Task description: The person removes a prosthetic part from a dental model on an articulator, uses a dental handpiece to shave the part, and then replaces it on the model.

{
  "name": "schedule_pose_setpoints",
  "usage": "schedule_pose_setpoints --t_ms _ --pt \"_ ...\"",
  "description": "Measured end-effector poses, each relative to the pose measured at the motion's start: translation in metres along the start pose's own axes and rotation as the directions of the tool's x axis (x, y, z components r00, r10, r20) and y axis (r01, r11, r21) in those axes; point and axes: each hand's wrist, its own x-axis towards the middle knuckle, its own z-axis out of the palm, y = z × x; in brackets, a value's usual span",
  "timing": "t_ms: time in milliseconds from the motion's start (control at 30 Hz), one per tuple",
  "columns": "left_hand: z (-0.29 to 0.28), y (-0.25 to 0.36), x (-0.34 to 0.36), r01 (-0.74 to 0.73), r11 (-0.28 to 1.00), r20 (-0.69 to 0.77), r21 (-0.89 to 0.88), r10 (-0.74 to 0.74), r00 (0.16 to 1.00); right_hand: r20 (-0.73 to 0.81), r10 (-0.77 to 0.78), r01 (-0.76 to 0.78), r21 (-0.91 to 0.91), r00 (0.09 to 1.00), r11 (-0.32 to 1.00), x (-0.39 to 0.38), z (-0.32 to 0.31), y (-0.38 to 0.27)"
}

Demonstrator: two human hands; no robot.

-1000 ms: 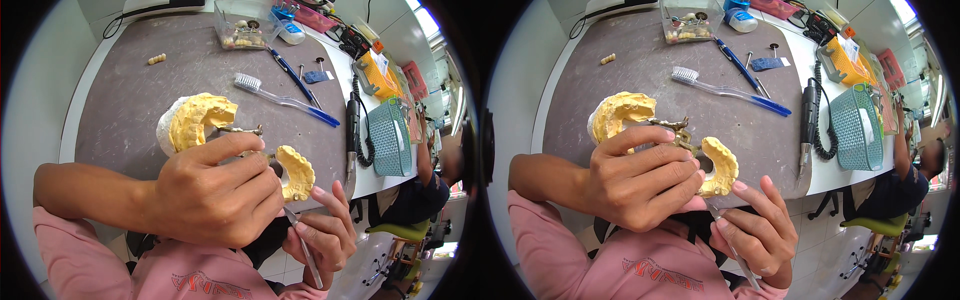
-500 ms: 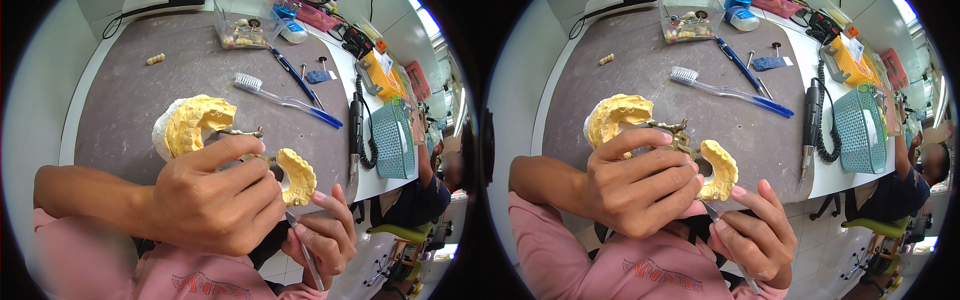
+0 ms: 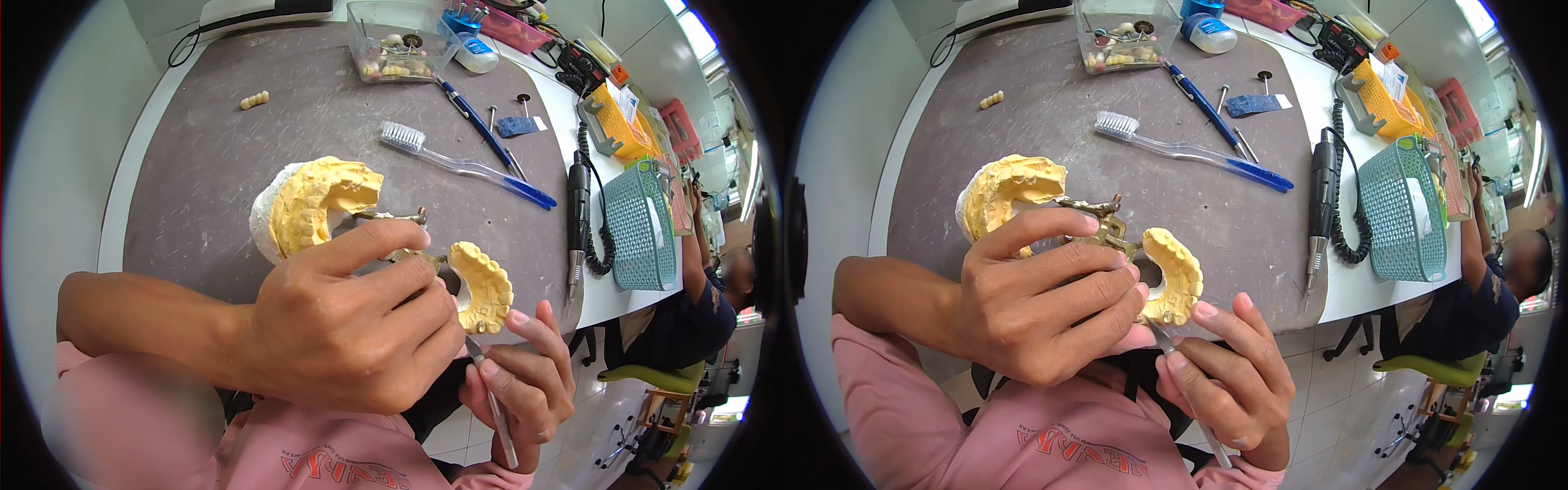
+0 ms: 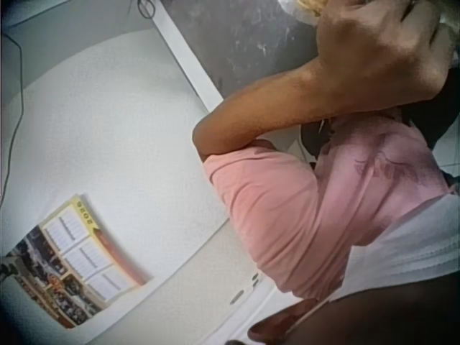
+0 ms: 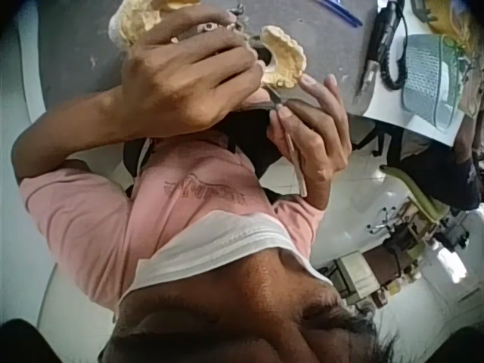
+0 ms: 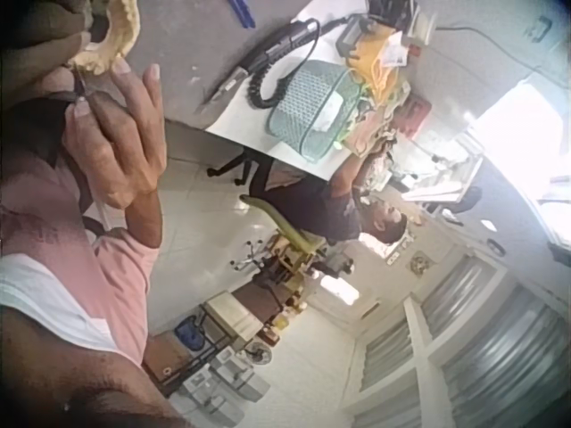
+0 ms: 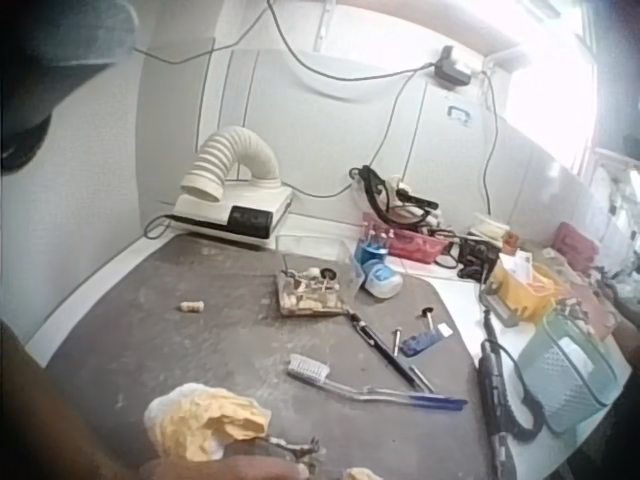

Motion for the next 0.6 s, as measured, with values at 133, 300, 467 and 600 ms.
schedule_pose_setpoints --t_ms 133,300,467,600 --pt "0.002 0.000 0.000 -0.006 1.000 -0.016 -0.001 0.006 1.000 -0.093 0.013 -0.007 0.071 0.996 0.997 -0.010 0.004 0.003" --pt "0.001 0.000 -0.001 -0.007 1.000 -0.022 -0.010 0.007 1.000 -0.142 0.010 -0.001 0.064 0.990 0.998 -0.019 0.018 0.005" --pt "0.001 -0.001 0.000 -0.021 1.000 -0.020 0.008 0.021 1.000 -0.144 0.022 -0.010 0.087 0.989 0.996 -0.021 0.019 0.009" --pt "0.001 0.000 -0.001 -0.019 1.000 -0.031 0.011 0.019 0.999 -0.149 -0.013 0.028 0.099 0.989 0.995 -0.023 0.023 0.015"
